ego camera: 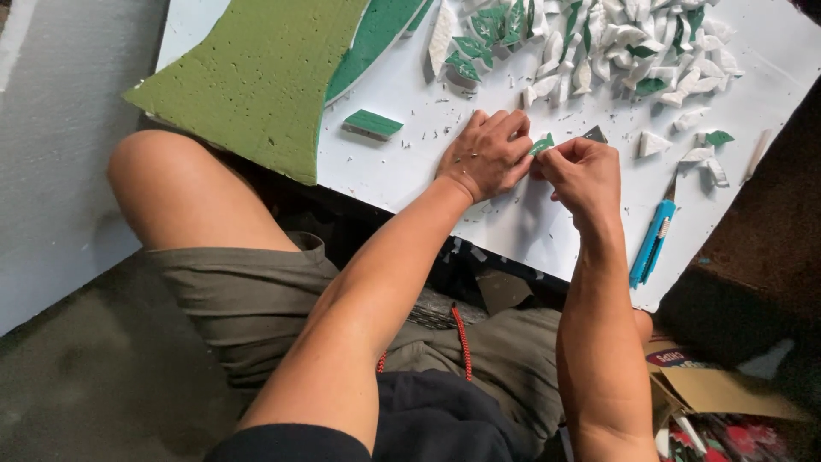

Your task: The person is using a small utility blade to trim and carve small pieces of green and white foam on a white work surface.

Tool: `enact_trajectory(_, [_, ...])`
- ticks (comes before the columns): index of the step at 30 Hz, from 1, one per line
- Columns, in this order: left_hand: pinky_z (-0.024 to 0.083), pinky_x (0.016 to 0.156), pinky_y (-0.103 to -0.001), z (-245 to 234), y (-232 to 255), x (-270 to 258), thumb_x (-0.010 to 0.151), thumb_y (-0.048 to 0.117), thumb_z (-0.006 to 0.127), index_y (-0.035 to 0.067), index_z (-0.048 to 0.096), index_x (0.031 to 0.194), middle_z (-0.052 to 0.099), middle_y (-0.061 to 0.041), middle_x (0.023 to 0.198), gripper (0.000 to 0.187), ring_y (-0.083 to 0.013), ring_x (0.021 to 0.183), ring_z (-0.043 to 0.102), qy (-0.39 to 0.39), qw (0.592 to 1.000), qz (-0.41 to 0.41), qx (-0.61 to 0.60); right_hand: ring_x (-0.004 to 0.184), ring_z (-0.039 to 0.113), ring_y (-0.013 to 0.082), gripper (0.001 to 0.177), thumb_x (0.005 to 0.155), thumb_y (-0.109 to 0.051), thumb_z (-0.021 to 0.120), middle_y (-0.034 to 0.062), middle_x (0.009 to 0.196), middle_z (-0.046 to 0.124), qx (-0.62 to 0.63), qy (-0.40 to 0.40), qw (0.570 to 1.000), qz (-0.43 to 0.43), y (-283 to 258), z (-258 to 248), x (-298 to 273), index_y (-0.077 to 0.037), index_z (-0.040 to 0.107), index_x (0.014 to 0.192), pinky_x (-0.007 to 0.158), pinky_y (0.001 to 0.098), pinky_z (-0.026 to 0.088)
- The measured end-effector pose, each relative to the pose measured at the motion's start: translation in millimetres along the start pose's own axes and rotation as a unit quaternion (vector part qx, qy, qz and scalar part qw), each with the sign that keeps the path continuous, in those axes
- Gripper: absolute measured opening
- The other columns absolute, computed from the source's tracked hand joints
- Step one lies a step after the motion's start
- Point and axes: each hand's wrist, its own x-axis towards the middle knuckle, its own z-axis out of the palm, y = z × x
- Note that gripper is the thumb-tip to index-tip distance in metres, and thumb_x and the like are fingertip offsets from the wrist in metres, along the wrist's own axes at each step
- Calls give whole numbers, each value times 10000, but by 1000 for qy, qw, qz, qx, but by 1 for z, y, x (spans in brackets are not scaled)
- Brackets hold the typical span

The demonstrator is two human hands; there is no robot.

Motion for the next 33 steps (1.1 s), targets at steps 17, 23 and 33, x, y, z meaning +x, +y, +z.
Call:
enact_trajectory(17, [388, 732, -348, -1, 0, 1, 871, 314, 613, 180, 518, 728, 434, 34, 881, 218, -198, 801, 553, 13, 1000, 6, -8, 684, 723, 143, 147, 871, -151, 704, 121, 728, 700, 45, 20, 999, 15, 4, 2, -4, -7, 728, 853, 486, 206, 549])
enact_trajectory(23, [389, 733, -351, 1, -1, 1, 860, 314, 622, 185, 520, 737, 440, 34, 880, 206, -195, 801, 551, 22, 1000, 11, 0, 698, 731, 156, 143, 876, -144, 699, 118, 727, 696, 27, 18, 999, 3, 1, 1, -5, -6, 724, 849, 495, 212, 554])
enact_trajectory(33, [392, 731, -358, 1, -2, 1, 853, 309, 631, 185, 529, 737, 440, 32, 879, 198, -199, 800, 553, 19, 1000, 14, 0, 640, 708, 158, 138, 882, -127, 673, 132, 706, 699, -19, 1, 1000, -18, 10, 2, 3, -6, 724, 839, 464, 230, 530])
